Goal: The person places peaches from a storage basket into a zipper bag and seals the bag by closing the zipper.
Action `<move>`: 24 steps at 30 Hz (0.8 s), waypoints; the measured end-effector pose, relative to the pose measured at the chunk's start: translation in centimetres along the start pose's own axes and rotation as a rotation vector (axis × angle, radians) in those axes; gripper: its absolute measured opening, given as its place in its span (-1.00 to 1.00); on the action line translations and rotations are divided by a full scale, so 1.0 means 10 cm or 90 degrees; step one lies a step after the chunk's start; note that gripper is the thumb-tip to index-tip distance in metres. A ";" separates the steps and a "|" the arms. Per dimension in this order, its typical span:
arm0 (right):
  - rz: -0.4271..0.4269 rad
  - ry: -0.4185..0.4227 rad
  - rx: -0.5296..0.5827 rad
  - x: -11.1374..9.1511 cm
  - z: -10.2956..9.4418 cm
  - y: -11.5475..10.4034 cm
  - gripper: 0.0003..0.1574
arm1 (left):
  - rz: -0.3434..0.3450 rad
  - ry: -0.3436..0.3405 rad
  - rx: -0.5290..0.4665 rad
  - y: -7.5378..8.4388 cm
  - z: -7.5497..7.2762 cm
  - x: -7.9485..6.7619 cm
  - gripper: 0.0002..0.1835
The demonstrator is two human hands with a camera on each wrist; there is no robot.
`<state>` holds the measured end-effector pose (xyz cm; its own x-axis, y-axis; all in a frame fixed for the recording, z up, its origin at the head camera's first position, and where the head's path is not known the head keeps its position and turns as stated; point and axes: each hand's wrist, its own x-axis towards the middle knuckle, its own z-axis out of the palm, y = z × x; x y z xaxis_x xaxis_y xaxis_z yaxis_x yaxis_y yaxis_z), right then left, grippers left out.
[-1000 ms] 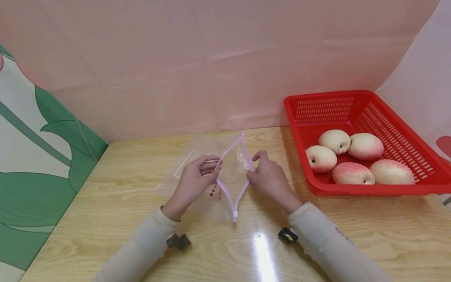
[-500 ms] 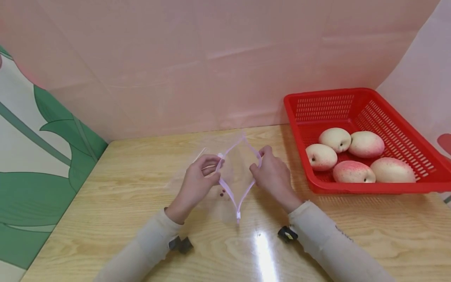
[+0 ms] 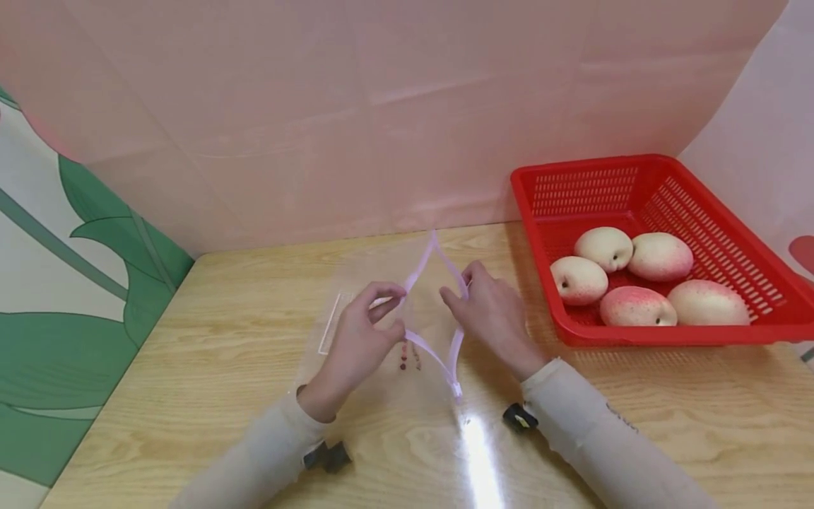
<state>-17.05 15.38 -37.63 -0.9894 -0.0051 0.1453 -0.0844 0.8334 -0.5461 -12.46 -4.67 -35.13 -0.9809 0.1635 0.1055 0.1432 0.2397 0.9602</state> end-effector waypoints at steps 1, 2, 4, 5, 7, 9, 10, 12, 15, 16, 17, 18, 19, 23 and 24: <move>-0.001 -0.002 0.001 0.00 0.00 0.00 -0.47 | 0.002 -0.007 0.004 0.02 0.01 -0.02 -0.53; -0.001 -0.006 0.004 0.01 0.01 0.00 -0.44 | 0.004 -0.013 0.006 0.02 0.03 -0.04 -0.53; 0.002 -0.008 0.005 0.01 0.01 0.00 -0.43 | 0.010 -0.023 0.011 0.04 0.05 -0.07 -0.54; 0.006 -0.007 0.006 0.02 0.00 0.00 -0.44 | 0.011 -0.025 0.010 0.05 0.06 -0.08 -0.54; 0.016 -0.007 0.008 0.02 0.00 0.02 -0.51 | 0.011 -0.025 0.006 0.05 0.07 -0.10 -0.54; 0.020 -0.007 0.011 0.03 0.00 0.03 -0.56 | 0.003 -0.024 -0.001 0.03 0.08 -0.09 -0.52; 0.022 -0.016 0.021 0.04 0.00 0.04 -0.57 | -0.003 -0.023 -0.002 0.01 0.07 -0.07 -0.52; 0.020 -0.038 0.048 0.04 0.00 0.03 -0.55 | -0.006 -0.016 0.001 -0.04 0.05 -0.02 -0.50; 0.008 -0.075 0.073 0.04 -0.01 0.00 -0.44 | 0.001 0.015 0.008 -0.14 0.00 0.07 -0.49; 0.005 -0.090 0.080 0.04 -0.01 0.00 -0.38 | 0.006 0.030 0.012 -0.17 -0.02 0.10 -0.50; 0.002 -0.102 0.079 0.04 -0.02 -0.01 -0.34 | 0.014 0.044 0.012 -0.19 -0.05 0.13 -0.51; -0.004 -0.112 0.075 0.03 -0.02 -0.02 -0.30 | 0.020 0.058 0.009 -0.21 -0.07 0.15 -0.52; -0.005 -0.121 0.069 0.03 -0.03 -0.03 -0.27 | 0.023 0.070 0.010 -0.22 -0.09 0.17 -0.53; -0.007 -0.150 0.057 0.03 -0.03 -0.01 -0.21 | 0.032 0.097 0.025 -0.21 -0.15 0.22 -0.56; -0.004 -0.153 0.053 0.03 -0.03 -0.01 -0.21 | 0.032 0.097 0.026 -0.20 -0.15 0.22 -0.57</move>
<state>-17.26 15.47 -37.29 -0.9877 -0.1496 -0.0455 -0.0905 0.7846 -0.6133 -15.08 -6.23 -36.47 -0.9805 0.0294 0.1942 0.1948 0.2740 0.9418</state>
